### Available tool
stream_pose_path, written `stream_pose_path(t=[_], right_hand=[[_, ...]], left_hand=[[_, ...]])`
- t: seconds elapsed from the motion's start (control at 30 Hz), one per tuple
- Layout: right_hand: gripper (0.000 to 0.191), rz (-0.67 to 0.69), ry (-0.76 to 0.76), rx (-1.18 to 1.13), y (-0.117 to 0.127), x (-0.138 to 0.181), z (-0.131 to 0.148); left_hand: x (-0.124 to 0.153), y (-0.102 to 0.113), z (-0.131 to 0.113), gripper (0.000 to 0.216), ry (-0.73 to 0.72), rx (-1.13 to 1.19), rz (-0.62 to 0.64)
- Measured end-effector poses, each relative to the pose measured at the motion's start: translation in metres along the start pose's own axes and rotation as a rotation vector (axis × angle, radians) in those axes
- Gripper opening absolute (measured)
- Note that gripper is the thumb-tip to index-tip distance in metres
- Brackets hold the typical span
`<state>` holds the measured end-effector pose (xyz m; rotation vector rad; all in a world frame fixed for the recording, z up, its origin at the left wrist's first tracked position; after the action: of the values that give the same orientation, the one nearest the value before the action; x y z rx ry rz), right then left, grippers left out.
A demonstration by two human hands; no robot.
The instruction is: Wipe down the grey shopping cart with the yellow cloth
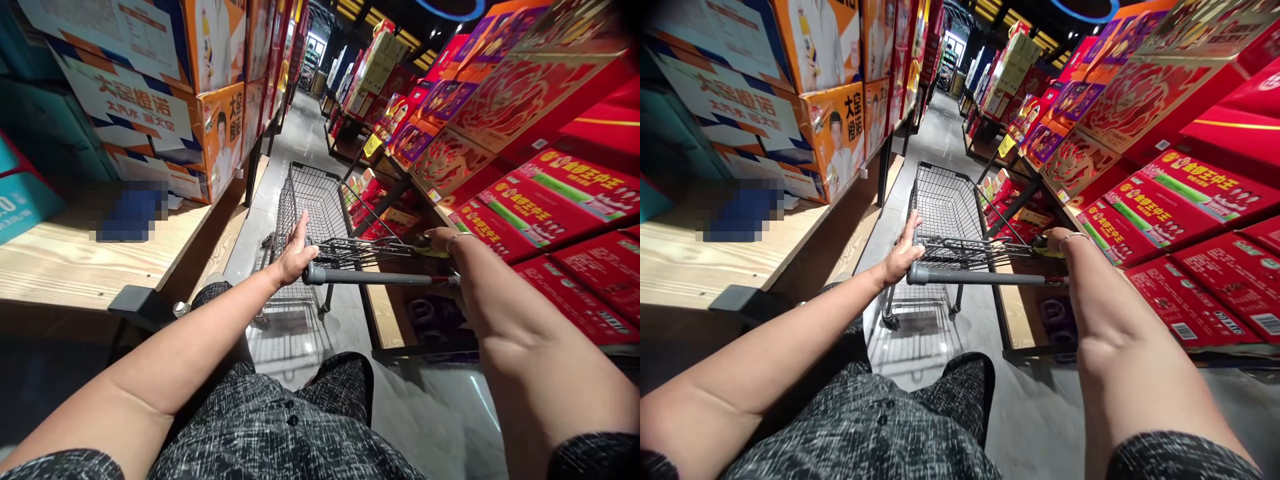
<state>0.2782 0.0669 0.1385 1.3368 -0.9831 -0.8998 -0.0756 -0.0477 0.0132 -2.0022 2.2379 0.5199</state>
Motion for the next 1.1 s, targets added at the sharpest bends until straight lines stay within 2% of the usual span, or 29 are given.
stream_pose_path(t=[0.03, 0.1, 0.2, 0.3, 0.53, 0.6, 0.7, 0.77, 0.83, 0.93, 1.0, 1.1], right_hand=[[0.004, 0.043, -0.155, 0.061, -0.003, 0.01, -0.015], [0.028, 0.133, -0.37, 0.172, -0.012, 0.025, -0.028], [0.051, 0.178, -0.426, 0.24, -0.028, 0.033, -0.014], [0.048, 0.253, -0.416, 0.256, -0.039, 0.037, 0.021], [0.03, 0.309, -0.14, 0.254, -0.026, 0.04, 0.136], [0.028, 0.293, 0.002, 0.223, -0.022, 0.039, 0.176], [0.024, 0.23, 0.304, 0.087, -0.017, 0.039, 0.233], [0.022, 0.156, 0.462, -0.006, -0.014, 0.043, 0.258], [0.031, 0.035, 0.534, -0.08, -0.011, 0.052, 0.268], [0.05, -0.17, 0.605, -0.131, -0.005, 0.076, 0.265], [0.053, -0.211, 0.688, -0.11, -0.006, 0.097, 0.259], [0.053, -0.168, 0.745, -0.069, -0.01, 0.124, 0.236]], left_hand=[[0.0, -0.001, 0.0, 0.096, -0.005, 0.002, -0.005], [-0.002, -0.004, 0.001, 0.096, -0.008, 0.004, -0.017], [-0.004, -0.009, 0.003, 0.096, -0.006, 0.003, -0.04], [-0.005, -0.011, 0.004, 0.096, -0.002, 0.003, -0.06], [-0.004, -0.012, 0.003, 0.093, 0.0, 0.01, -0.081], [-0.005, -0.012, 0.003, 0.092, 0.001, -0.001, -0.075], [-0.005, -0.011, 0.003, 0.089, -0.004, -0.036, -0.062], [-0.006, -0.009, 0.005, 0.086, -0.015, -0.054, -0.06], [-0.005, -0.005, 0.006, 0.082, -0.026, -0.058, -0.058], [-0.002, 0.003, 0.006, 0.077, -0.031, -0.074, -0.038], [0.0, 0.01, 0.003, 0.075, -0.037, -0.1, -0.017], [0.0, 0.02, -0.001, 0.076, -0.026, -0.154, 0.024]])
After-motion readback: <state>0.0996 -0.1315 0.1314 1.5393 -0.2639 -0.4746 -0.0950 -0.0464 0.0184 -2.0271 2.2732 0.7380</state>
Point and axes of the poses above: each hand's wrist, its own x-axis away from the middle knuckle, its own y-axis out of the back of the hand, z = x × y, the point moved 5 cm from there along -x, towards the middle knuckle, and after that the axes turned 9 degrees about y, right-handed, at the moved point
